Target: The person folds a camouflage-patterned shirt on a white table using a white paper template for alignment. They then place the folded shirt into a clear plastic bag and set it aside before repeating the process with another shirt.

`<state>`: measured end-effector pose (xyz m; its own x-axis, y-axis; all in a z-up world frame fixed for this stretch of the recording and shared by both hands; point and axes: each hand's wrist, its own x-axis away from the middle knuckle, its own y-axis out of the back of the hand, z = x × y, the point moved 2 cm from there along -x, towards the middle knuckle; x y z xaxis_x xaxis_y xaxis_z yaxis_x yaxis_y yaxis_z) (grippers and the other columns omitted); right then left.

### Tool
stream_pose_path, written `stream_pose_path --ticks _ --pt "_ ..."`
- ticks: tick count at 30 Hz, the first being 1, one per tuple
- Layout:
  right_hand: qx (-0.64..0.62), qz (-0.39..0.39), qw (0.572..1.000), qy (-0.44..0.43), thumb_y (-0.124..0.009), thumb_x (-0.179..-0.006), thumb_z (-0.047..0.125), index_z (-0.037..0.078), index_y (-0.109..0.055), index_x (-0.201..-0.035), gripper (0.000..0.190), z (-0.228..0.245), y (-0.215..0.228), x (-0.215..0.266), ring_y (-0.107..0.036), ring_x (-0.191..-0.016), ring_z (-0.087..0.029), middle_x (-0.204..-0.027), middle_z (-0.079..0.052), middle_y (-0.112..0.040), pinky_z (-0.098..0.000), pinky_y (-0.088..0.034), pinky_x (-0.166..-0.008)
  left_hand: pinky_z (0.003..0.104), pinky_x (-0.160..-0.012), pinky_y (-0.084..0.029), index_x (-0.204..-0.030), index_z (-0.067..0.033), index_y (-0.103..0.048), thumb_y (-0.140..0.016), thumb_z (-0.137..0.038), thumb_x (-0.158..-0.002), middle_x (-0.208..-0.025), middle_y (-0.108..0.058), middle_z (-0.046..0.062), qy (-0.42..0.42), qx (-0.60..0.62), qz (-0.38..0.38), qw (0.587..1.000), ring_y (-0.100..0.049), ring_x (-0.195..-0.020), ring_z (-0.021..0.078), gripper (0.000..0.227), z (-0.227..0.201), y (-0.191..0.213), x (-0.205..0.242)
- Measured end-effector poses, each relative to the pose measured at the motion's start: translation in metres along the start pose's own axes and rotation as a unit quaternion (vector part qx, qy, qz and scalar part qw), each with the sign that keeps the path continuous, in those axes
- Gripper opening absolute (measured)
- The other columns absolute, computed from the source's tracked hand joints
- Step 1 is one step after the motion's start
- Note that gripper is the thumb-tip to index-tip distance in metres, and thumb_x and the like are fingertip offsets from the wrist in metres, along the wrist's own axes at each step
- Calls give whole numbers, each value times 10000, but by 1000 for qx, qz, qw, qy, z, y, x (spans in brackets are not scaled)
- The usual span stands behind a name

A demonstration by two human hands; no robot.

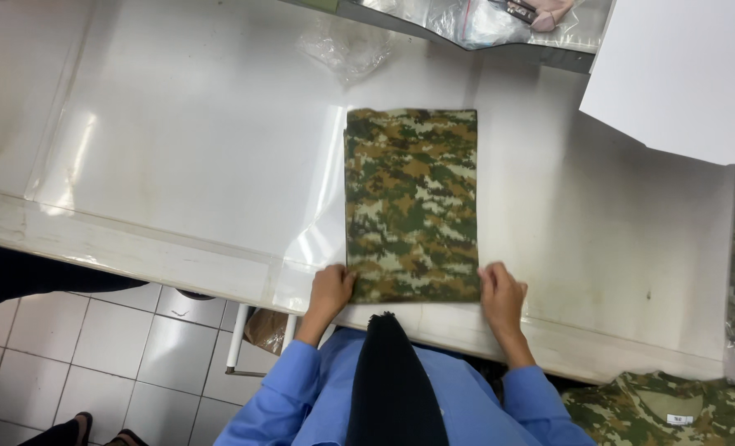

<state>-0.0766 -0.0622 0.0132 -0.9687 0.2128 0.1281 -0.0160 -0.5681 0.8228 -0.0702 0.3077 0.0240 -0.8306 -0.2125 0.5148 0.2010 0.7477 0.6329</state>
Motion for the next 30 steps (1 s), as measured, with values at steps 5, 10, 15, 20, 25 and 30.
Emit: stream_pose_path --ticks 5,10,15,20,25,30 --pt "-33 178 980 -87 -707 -966 335 218 -793 -1006 151 -4 23 -63 -756 -966 -335 -926 -116 -806 -394 -521 -837 448 -813 -570 -846 -95 -838 -642 -362 -942 -758 -791 125 82 -62 223 969 -780 -876 365 345 -29 48 -39" --pt "-93 48 993 47 -736 -1005 212 215 -784 -1137 141 97 19 -262 -744 -842 -237 -930 -78 -776 -349 -566 -735 509 -821 -589 -1216 -31 -736 -708 -309 -962 -1003 -778 187 -27 5 -53 998 -743 -1009 405 378 -112 88 -192" --pt "-68 244 966 54 -731 -976 248 233 -649 -1394 427 156 -20 -371 -713 -940 -413 -1173 -290 -657 -409 -619 -680 644 -921 -554 -1342 2 -636 -776 -275 -935 -1204 -679 281 -72 -25 -43 996 -653 -1166 507 512 -159 94 -292" --pt "20 260 964 60 -797 -914 230 187 -756 -1193 286 162 -36 -403 -686 -1104 -441 -1113 -230 -732 -511 -545 -910 564 -851 -597 -1083 -184 -731 -756 -246 -914 -1063 -749 166 -31 -38 -21 999 -715 -1068 446 182 -159 96 -325" --pt "-283 327 900 -62 -666 -999 149 195 -607 -1240 252 156 -27 -390 -635 -737 -88 -949 -21 -666 -224 -588 -661 557 -849 -570 -1177 -132 -622 -619 -217 -1015 -1154 -692 307 -31 82 9 996 -671 -1124 513 183 -173 110 -295" --pt "-307 197 928 -72 -662 -1009 175 220 -564 -1263 276 145 -2 -381 -617 -607 -101 -857 -55 -701 -194 -493 -464 539 -873 -567 -1272 -174 -545 -507 -152 -1074 -1344 -613 338 20 138 -12 990 -662 -1154 492 203 -212 101 -256"
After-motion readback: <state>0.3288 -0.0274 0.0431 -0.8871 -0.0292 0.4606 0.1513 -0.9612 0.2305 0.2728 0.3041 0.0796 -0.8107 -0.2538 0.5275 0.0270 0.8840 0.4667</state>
